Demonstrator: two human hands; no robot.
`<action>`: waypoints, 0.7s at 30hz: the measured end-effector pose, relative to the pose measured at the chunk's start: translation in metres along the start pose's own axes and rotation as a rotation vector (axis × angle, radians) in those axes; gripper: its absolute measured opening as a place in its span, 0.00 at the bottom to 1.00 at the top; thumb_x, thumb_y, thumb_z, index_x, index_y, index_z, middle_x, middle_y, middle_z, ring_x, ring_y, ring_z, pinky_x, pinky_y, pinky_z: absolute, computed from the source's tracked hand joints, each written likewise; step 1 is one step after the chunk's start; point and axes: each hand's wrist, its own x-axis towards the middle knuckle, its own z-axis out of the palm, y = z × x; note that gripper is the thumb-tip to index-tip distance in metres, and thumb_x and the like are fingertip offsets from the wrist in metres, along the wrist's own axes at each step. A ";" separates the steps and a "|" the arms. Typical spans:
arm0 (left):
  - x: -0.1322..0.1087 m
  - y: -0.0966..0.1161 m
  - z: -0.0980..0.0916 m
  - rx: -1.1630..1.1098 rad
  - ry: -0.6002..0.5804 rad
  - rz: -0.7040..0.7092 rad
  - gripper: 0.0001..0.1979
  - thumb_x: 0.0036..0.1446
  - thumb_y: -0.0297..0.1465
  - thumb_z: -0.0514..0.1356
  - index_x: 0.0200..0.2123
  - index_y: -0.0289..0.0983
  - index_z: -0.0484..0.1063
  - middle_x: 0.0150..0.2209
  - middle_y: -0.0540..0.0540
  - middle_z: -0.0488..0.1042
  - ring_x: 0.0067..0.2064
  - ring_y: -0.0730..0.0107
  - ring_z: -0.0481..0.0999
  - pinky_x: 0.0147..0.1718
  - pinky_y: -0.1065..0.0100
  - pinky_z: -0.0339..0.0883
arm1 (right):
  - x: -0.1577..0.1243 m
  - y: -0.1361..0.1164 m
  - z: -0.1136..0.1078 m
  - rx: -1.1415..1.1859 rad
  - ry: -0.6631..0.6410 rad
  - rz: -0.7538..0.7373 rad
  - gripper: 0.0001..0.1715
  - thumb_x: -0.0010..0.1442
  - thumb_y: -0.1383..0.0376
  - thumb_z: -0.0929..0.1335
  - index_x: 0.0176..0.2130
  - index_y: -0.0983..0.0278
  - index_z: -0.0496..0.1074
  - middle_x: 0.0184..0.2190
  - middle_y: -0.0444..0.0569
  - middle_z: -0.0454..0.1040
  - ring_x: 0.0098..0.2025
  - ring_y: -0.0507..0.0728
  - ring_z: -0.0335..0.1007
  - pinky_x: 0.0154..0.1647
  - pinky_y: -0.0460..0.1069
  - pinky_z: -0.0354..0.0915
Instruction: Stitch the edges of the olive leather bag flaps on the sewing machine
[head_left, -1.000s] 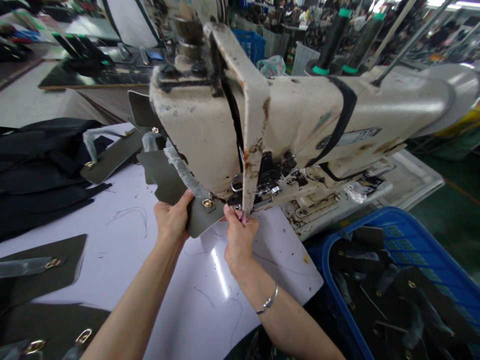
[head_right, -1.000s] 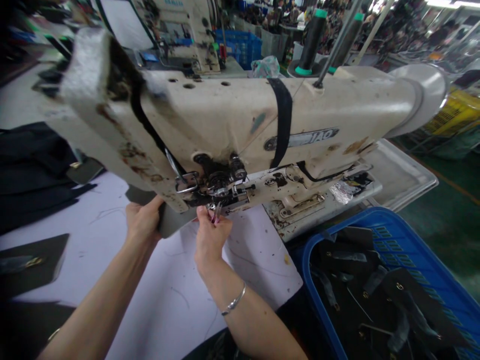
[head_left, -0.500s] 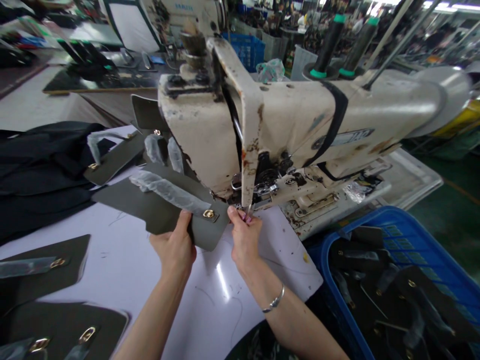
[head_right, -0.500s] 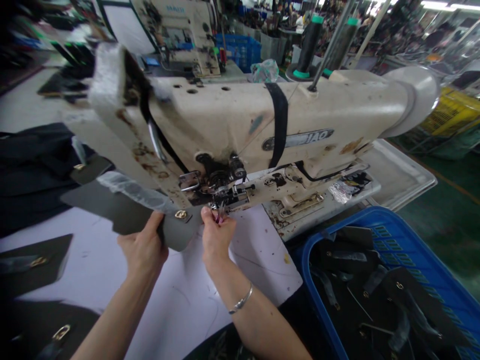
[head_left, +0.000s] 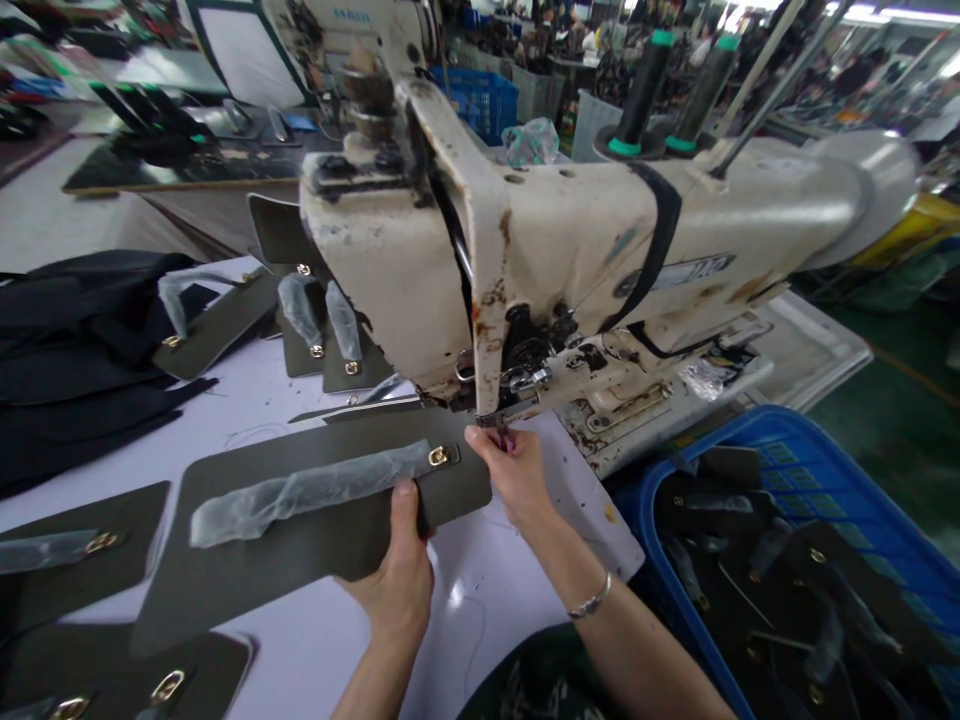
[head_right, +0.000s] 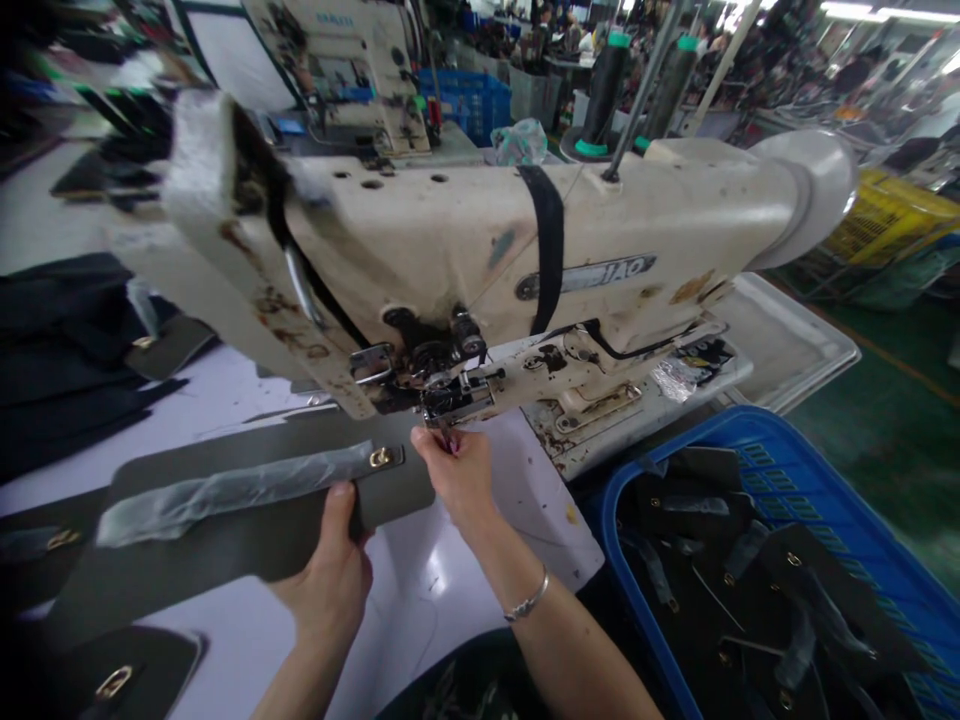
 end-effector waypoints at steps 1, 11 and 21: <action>-0.001 -0.002 0.001 0.014 0.076 0.048 0.25 0.54 0.44 0.67 0.54 0.43 0.74 0.47 0.44 0.81 0.41 0.56 0.82 0.30 0.64 0.78 | -0.002 0.001 -0.004 -0.059 -0.020 -0.023 0.25 0.55 0.53 0.72 0.19 0.63 0.60 0.18 0.38 0.52 0.25 0.48 0.45 0.28 0.47 0.47; -0.003 0.006 0.027 -0.034 0.348 0.029 0.26 0.44 0.45 0.73 0.44 0.35 0.80 0.44 0.42 0.79 0.33 0.67 0.76 0.22 0.72 0.71 | 0.009 0.002 0.000 0.066 0.026 0.026 0.26 0.49 0.53 0.74 0.19 0.62 0.58 0.20 0.39 0.51 0.27 0.49 0.45 0.29 0.47 0.48; -0.007 0.012 -0.010 0.149 -0.807 -0.186 0.25 0.61 0.51 0.60 0.28 0.33 0.77 0.21 0.44 0.73 0.21 0.69 0.71 0.18 0.71 0.63 | 0.012 -0.006 -0.011 -0.121 -0.014 -0.043 0.33 0.55 0.48 0.73 0.17 0.61 0.53 0.17 0.38 0.48 0.24 0.48 0.42 0.24 0.47 0.44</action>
